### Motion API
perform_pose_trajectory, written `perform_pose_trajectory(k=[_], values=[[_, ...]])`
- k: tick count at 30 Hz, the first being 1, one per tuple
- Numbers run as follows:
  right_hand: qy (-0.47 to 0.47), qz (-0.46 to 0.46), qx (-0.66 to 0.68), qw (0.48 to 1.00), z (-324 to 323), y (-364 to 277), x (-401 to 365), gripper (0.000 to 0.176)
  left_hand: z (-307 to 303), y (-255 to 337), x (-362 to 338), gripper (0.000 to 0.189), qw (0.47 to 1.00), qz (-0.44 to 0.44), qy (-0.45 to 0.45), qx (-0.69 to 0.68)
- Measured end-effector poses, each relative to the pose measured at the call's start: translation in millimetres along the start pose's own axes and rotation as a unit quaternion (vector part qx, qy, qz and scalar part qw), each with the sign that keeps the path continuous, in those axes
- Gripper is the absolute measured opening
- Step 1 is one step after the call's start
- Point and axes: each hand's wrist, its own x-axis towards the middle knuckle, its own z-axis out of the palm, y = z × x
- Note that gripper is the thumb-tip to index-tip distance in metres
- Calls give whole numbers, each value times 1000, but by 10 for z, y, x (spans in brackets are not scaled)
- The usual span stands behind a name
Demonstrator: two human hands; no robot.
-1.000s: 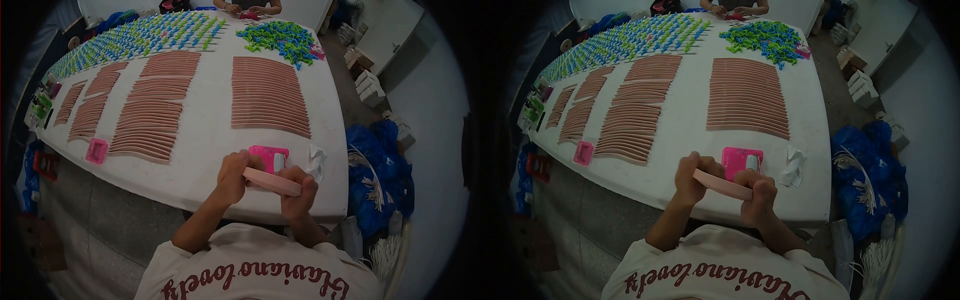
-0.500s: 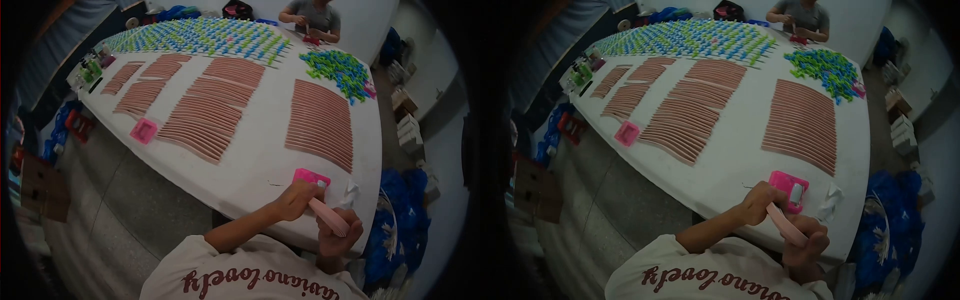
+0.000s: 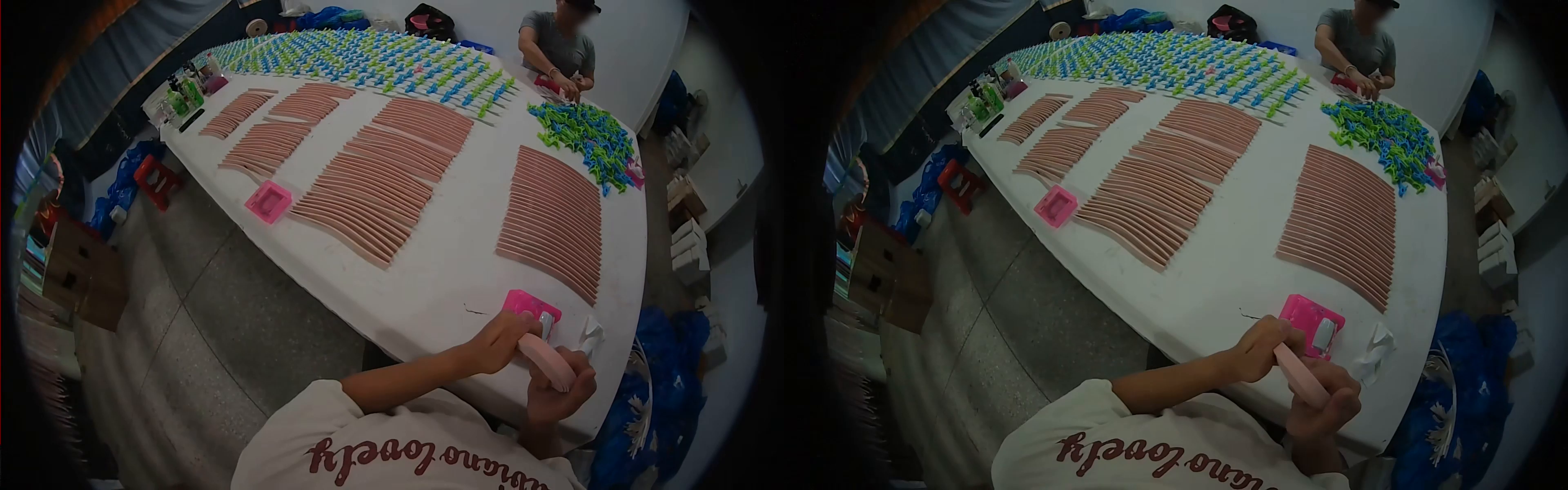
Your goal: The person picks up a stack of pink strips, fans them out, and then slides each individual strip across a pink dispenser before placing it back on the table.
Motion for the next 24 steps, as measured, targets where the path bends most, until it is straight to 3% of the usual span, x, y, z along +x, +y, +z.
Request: perform_pose_trajectory(k=[3,5,6,8,9,10,11,12,14,16,21,22,24], values=[[21,-15,-16,1000,-79,113,113,69,-74,173,-9,59,1000,16,-4,21],[64,-15,-173,983,-118,344,79,72,-61,447,-25,58,999,32,4,18],[67,-13,-175,982,-99,386,58,72,-59,546,-31,58,999,48,17,19],[4,13,-224,975,-40,421,32,74,-74,614,-9,58,1000,31,2,5],[7,18,-229,973,-42,395,29,74,-69,618,10,58,1000,15,-11,-8],[7,-2,-123,992,-45,358,40,67,-87,588,40,58,1000,12,-16,-14],[10,-22,-16,1000,-43,313,44,61,-124,520,72,59,996,78,-11,36],[18,-18,-23,999,-43,183,31,61,-141,430,89,59,987,141,-5,82],[-29,-48,2,998,-19,-98,24,63,-132,151,139,60,988,128,-31,77],[-15,-38,-15,999,8,-78,42,64,-76,84,105,61,989,113,-55,74],[-32,-36,-67,997,-232,470,123,68,-67,470,-10,63,992,90,31,78],[-42,-60,-102,992,-196,607,151,68,-94,579,49,63,968,183,0,174],[-49,-82,-141,985,-103,621,127,70,-144,551,62,63,980,165,-22,113]])
